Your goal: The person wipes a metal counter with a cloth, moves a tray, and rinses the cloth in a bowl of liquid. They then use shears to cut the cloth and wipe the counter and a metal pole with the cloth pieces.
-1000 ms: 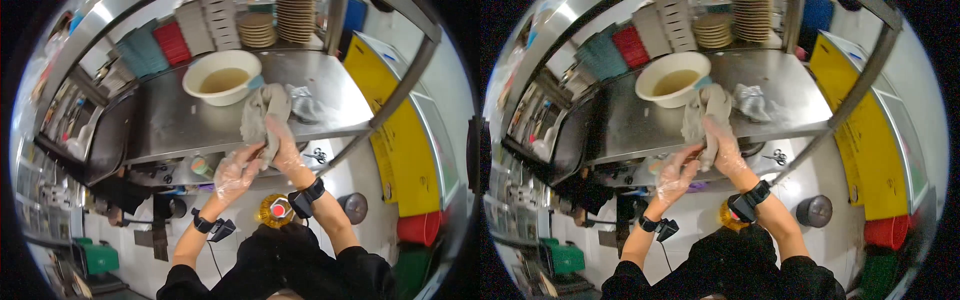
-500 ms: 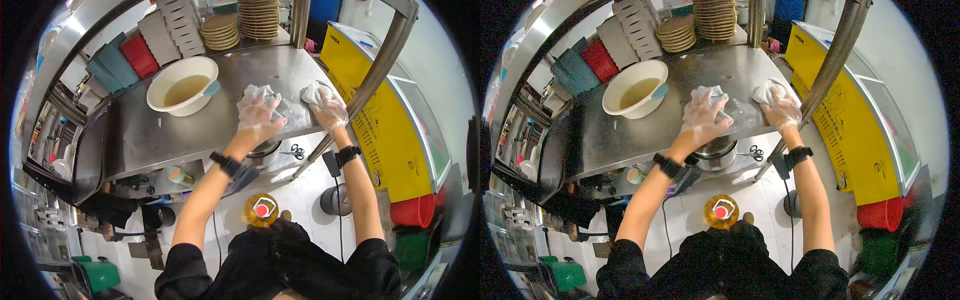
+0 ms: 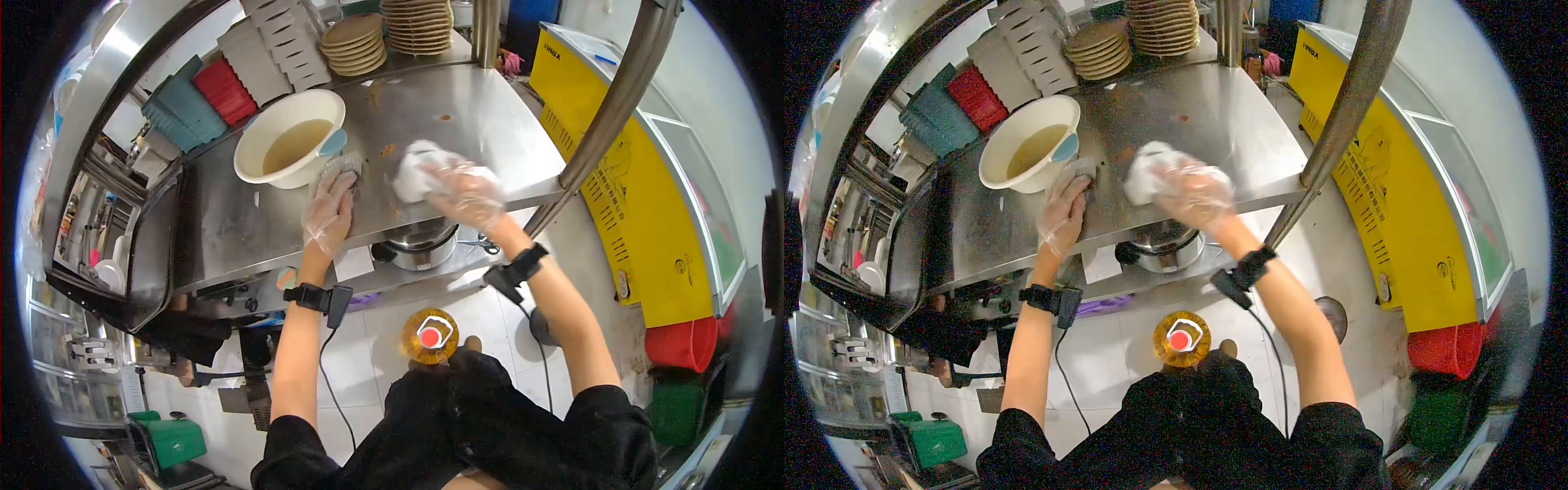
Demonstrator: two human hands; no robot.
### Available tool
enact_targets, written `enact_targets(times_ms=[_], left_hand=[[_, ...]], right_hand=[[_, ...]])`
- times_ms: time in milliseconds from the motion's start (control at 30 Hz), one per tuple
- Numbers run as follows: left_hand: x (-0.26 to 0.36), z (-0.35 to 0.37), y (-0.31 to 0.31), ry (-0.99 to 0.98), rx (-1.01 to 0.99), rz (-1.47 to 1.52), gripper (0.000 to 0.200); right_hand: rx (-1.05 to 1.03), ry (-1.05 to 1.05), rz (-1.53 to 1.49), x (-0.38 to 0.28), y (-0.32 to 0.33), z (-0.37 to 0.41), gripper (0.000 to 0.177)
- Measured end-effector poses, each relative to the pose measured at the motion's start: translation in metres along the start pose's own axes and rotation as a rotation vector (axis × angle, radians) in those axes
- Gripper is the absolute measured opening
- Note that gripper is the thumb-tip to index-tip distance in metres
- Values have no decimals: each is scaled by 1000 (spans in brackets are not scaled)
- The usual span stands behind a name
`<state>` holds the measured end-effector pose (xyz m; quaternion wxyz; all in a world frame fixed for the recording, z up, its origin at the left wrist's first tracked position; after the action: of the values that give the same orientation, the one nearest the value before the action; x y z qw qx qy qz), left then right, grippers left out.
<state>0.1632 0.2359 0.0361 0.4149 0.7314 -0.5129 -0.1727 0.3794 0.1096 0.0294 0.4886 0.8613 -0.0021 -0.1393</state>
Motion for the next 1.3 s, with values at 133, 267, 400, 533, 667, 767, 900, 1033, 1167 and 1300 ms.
enact_targets(times_ms=[133,267,400,533,667,767,900,1033,1167,1300], left_hand=[[-1,7,-1,-10,60,-35,33],[1,6,5,-16,108,-13,28],[3,7,7,38,123,44,23],[-1,9,1,44,118,39,22],[-2,11,4,38,124,30,22],[5,14,19,71,174,124,24],[21,45,54,109,311,143,27],[17,95,79,235,347,152,31],[3,138,89,403,436,350,33],[-3,154,87,449,455,406,35]], right_hand=[[13,92,-231,-45,7,-16,43],[378,-274,-422,12,47,31,55],[692,-606,-436,92,71,113,77],[706,-668,-367,133,39,143,86],[731,-661,-225,116,-5,140,97],[609,-658,-239,78,-60,142,103],[440,-708,-350,4,-102,135,105],[452,-632,-302,-63,-133,126,105],[241,-432,-347,-137,-149,109,111],[155,-174,-443,-181,-122,94,108]])
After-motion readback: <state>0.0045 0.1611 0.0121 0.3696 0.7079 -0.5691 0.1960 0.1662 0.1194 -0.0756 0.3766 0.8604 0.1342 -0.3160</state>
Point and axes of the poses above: each hand's wrist, its own z-axis away from the middle knuckle, its own y-axis out of the back of the hand, x = y × z, the point moved 7 cm from there along -z, towards the middle knuckle, and after that the axes turned 9 degrees about -y, right-handed, at the moved point
